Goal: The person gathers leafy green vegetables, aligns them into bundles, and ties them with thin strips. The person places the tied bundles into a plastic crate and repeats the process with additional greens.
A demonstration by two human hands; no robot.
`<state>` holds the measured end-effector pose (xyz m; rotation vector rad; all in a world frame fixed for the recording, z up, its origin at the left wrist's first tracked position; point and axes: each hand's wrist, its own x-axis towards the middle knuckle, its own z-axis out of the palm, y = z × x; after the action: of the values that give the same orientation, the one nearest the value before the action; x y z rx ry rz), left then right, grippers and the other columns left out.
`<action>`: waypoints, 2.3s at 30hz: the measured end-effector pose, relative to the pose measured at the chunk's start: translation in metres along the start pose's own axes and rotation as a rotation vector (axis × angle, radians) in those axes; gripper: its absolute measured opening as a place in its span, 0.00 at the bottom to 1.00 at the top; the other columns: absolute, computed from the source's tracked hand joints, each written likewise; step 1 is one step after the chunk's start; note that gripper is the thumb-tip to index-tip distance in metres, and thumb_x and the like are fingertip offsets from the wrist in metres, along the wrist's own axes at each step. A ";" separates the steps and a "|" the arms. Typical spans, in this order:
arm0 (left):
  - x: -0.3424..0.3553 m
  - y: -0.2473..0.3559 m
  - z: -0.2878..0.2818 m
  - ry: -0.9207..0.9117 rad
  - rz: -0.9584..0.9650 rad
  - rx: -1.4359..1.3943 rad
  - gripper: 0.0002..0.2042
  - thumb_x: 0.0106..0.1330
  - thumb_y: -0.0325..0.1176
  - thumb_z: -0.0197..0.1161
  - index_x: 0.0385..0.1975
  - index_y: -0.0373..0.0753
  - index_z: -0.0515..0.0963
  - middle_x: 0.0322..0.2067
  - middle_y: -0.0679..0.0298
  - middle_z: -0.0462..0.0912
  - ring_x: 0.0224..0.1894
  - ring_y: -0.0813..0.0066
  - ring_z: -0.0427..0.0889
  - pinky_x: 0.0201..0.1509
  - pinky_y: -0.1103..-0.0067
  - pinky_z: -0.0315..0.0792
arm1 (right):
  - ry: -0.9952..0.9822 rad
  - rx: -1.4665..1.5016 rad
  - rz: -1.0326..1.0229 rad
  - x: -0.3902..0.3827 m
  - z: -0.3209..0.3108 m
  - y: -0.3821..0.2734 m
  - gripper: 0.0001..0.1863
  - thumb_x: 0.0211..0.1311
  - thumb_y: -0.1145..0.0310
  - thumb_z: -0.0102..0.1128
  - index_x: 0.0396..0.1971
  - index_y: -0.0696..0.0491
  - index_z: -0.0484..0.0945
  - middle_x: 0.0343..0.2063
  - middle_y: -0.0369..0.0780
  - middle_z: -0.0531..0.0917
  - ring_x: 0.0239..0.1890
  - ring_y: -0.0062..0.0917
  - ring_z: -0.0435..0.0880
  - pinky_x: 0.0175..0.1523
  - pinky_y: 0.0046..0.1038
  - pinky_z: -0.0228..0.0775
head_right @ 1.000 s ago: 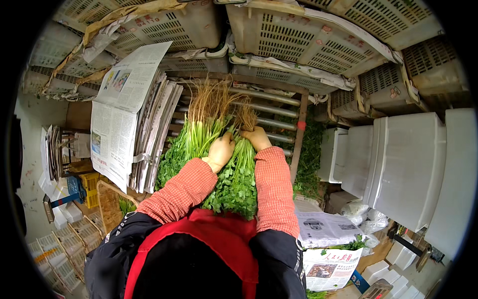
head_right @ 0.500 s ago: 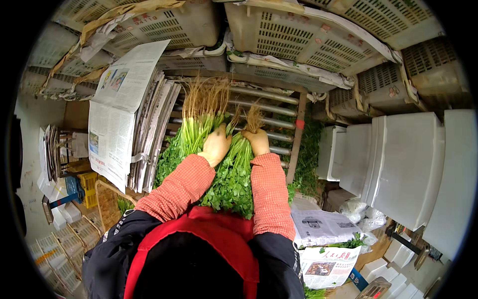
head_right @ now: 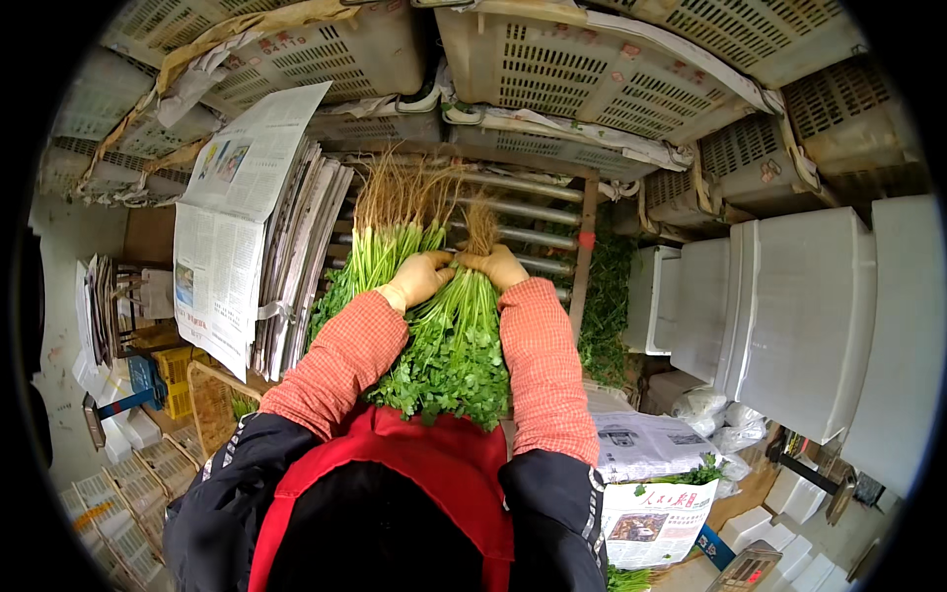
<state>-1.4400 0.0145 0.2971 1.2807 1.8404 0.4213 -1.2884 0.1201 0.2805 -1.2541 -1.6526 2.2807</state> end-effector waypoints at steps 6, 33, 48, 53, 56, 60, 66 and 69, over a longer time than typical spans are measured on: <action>-0.002 0.000 -0.011 0.019 -0.002 -0.081 0.16 0.62 0.36 0.55 0.47 0.35 0.74 0.43 0.51 0.79 0.43 0.59 0.79 0.47 0.74 0.72 | 0.286 -0.169 -0.015 -0.019 0.017 -0.015 0.19 0.51 0.65 0.63 0.38 0.63 0.77 0.33 0.46 0.81 0.34 0.32 0.78 0.43 0.29 0.66; -0.001 -0.009 -0.003 0.353 0.092 0.686 0.09 0.60 0.34 0.49 0.33 0.36 0.71 0.24 0.53 0.80 0.27 0.56 0.81 0.29 0.65 0.75 | 1.557 -0.140 -0.486 -0.359 -0.212 0.080 0.14 0.55 0.73 0.59 0.41 0.64 0.75 0.34 0.40 0.80 0.33 0.23 0.75 0.43 0.24 0.67; -0.065 0.183 0.083 -0.700 0.594 -0.481 0.35 0.63 0.53 0.52 0.61 0.31 0.55 0.55 0.48 0.66 0.58 0.62 0.65 0.61 0.75 0.58 | 0.550 0.203 -0.220 -0.299 -0.064 -0.020 0.11 0.52 0.69 0.58 0.32 0.61 0.78 0.27 0.38 0.81 0.29 0.22 0.78 0.36 0.23 0.67; -0.041 0.082 0.082 -0.699 0.292 -0.521 0.34 0.63 0.56 0.49 0.58 0.31 0.59 0.52 0.52 0.71 0.55 0.66 0.69 0.60 0.74 0.61 | 0.516 0.409 -0.123 -0.154 -0.048 0.057 0.12 0.50 0.69 0.61 0.32 0.61 0.79 0.26 0.40 0.82 0.28 0.24 0.79 0.36 0.25 0.69; -0.039 0.059 0.109 -0.372 0.080 0.086 0.45 0.52 0.66 0.54 0.56 0.29 0.60 0.47 0.42 0.74 0.51 0.51 0.73 0.54 0.69 0.67 | 0.823 0.051 -0.046 -0.070 -0.038 0.111 0.15 0.51 0.66 0.62 0.35 0.61 0.78 0.30 0.45 0.82 0.33 0.31 0.80 0.42 0.29 0.69; -0.055 0.070 0.117 -0.105 -0.027 0.253 0.36 0.50 0.59 0.60 0.44 0.28 0.67 0.31 0.45 0.80 0.37 0.48 0.79 0.41 0.64 0.73 | 0.691 0.165 -0.166 -0.085 -0.029 0.105 0.25 0.51 0.62 0.63 0.47 0.61 0.72 0.41 0.49 0.79 0.43 0.36 0.79 0.47 0.30 0.68; -0.051 0.073 0.121 -0.045 -0.006 0.307 0.35 0.49 0.59 0.61 0.43 0.29 0.69 0.30 0.45 0.80 0.34 0.49 0.80 0.39 0.65 0.74 | 0.972 -0.142 -0.142 -0.150 -0.002 0.098 0.29 0.53 0.68 0.61 0.56 0.58 0.64 0.47 0.51 0.76 0.49 0.37 0.76 0.53 0.29 0.65; -0.051 0.078 0.121 -0.049 -0.007 0.317 0.35 0.49 0.60 0.61 0.42 0.30 0.69 0.29 0.45 0.80 0.34 0.49 0.80 0.39 0.65 0.74 | 1.098 -0.290 -0.126 -0.162 0.002 0.118 0.22 0.56 0.65 0.56 0.52 0.54 0.70 0.43 0.50 0.78 0.46 0.42 0.77 0.50 0.33 0.68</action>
<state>-1.2914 -0.0197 0.3002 1.4792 1.9228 0.0933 -1.1352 -0.0092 0.2763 -1.8620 -1.4957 0.8946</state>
